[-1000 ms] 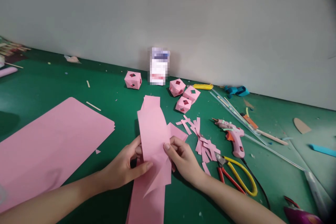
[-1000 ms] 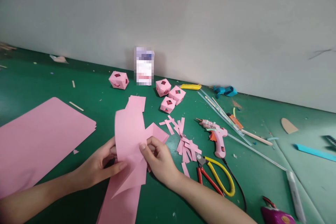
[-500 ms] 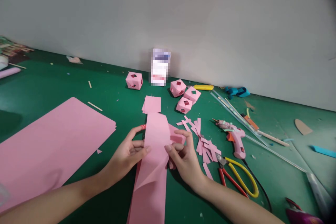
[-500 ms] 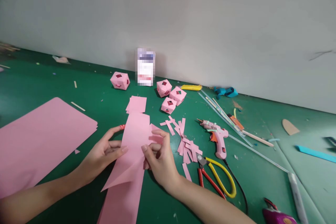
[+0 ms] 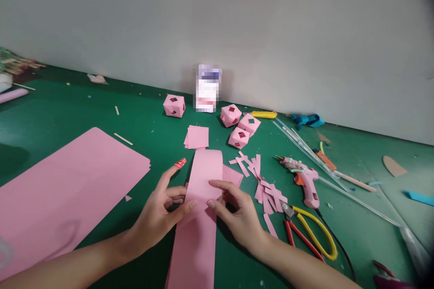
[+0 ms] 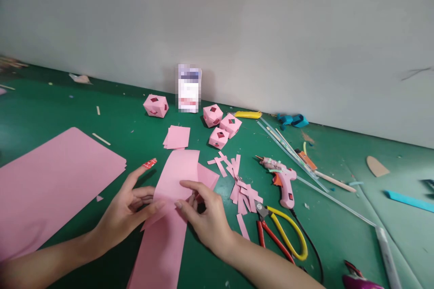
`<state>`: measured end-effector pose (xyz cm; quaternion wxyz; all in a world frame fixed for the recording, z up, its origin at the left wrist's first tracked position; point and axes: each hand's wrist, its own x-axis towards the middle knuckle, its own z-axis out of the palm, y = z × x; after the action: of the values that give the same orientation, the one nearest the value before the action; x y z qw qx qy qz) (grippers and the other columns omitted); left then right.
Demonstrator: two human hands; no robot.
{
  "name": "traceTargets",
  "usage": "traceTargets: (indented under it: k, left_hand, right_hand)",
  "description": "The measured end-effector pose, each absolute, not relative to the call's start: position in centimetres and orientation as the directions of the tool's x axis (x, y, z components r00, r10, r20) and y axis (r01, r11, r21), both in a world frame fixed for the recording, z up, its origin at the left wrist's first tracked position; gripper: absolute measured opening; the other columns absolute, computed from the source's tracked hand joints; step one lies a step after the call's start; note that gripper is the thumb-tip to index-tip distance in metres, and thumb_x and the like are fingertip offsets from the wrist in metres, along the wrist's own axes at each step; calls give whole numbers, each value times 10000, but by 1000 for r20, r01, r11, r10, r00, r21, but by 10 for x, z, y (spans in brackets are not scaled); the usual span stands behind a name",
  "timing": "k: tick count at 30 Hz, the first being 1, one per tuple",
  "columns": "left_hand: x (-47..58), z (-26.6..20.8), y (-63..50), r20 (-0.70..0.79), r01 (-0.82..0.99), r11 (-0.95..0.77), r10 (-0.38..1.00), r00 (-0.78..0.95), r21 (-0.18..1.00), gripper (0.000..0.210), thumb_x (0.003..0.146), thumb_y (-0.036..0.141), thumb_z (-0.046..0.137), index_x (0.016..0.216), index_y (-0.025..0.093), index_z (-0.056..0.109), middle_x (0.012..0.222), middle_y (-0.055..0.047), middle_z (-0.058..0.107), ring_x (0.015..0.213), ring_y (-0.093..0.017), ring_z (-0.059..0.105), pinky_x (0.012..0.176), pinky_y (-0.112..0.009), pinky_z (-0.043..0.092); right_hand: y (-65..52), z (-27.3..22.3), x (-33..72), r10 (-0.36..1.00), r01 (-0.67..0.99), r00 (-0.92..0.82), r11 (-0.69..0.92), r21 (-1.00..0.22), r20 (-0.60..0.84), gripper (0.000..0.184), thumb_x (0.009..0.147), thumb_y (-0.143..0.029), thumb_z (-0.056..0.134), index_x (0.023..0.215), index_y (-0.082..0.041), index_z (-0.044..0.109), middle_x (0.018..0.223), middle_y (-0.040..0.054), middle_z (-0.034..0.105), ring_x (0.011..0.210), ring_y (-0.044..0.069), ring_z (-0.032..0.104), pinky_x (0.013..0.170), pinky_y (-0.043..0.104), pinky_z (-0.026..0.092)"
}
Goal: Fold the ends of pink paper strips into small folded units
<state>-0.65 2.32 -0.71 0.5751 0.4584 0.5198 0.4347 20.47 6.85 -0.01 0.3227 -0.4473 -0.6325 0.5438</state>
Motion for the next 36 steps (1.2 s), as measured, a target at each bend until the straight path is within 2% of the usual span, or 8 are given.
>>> traceTargets:
  k: [6,13,18,21,24,27,33,36]
  left_hand:
    - [-4,-4,23,-127,34,125,990,65,992,883,930,388,669,1584,199,107,978,-82,775,808,-211,752,729,-296,609]
    - [-13,-7,14,191,407,-222,975,114,886,257,898,274,675,1143,211,724,1410,-125,606,1064,-271,726,972,-334,563]
    - [-17,-11,9,328,380,-349,937,123,857,297,885,215,699,1177,270,692,1193,-62,671,1019,-219,701,956,-289,543]
    - [-13,-10,10,387,208,-385,922,33,899,368,967,286,594,1333,278,557,1096,-52,652,1012,-201,665,944,-292,534]
    - [-8,-10,14,307,90,-298,943,-128,950,358,1033,330,464,1381,251,488,1252,-96,596,1154,-225,601,991,-324,497]
    - [-6,-11,19,91,-158,-100,994,-65,982,380,1056,424,376,1379,231,422,1152,-112,655,995,-232,661,855,-350,532]
    - [-12,-6,24,-182,-276,285,921,345,918,789,886,750,502,1440,214,331,922,-97,720,786,-260,701,677,-338,504]
    - [-10,4,24,-263,-235,369,886,382,899,957,808,688,685,1515,242,218,804,-36,706,640,-186,641,563,-251,418]
  right_hand:
    - [69,-5,206,919,187,-395,96,-978,15,321,869,-369,750,1153,-224,718,803,16,647,625,137,577,602,283,478]
    - [65,-5,207,850,195,-430,416,-888,304,373,898,-378,730,1252,-264,704,919,53,614,774,174,599,653,290,517]
    - [67,1,208,838,167,-374,482,-860,397,222,891,-406,732,1036,-251,798,1025,103,625,987,235,638,831,362,544]
    - [71,4,211,887,76,-395,291,-954,240,222,899,-418,716,886,-205,780,868,82,704,804,198,675,716,313,550]
    - [76,5,214,929,-3,-369,-13,-1000,-11,365,877,-509,708,704,-188,689,568,-1,601,495,122,547,461,230,437]
    - [80,5,215,909,-85,-389,-198,-977,-150,393,838,-564,724,747,-183,688,554,-14,591,432,100,499,405,215,397]
    - [84,3,208,844,-63,-458,-346,-936,-280,398,811,-559,751,850,-168,688,592,-18,607,448,97,523,414,207,413]
    - [86,2,205,862,-31,-421,-324,-946,-281,414,830,-582,717,823,-177,637,575,-44,548,456,92,505,433,207,404]
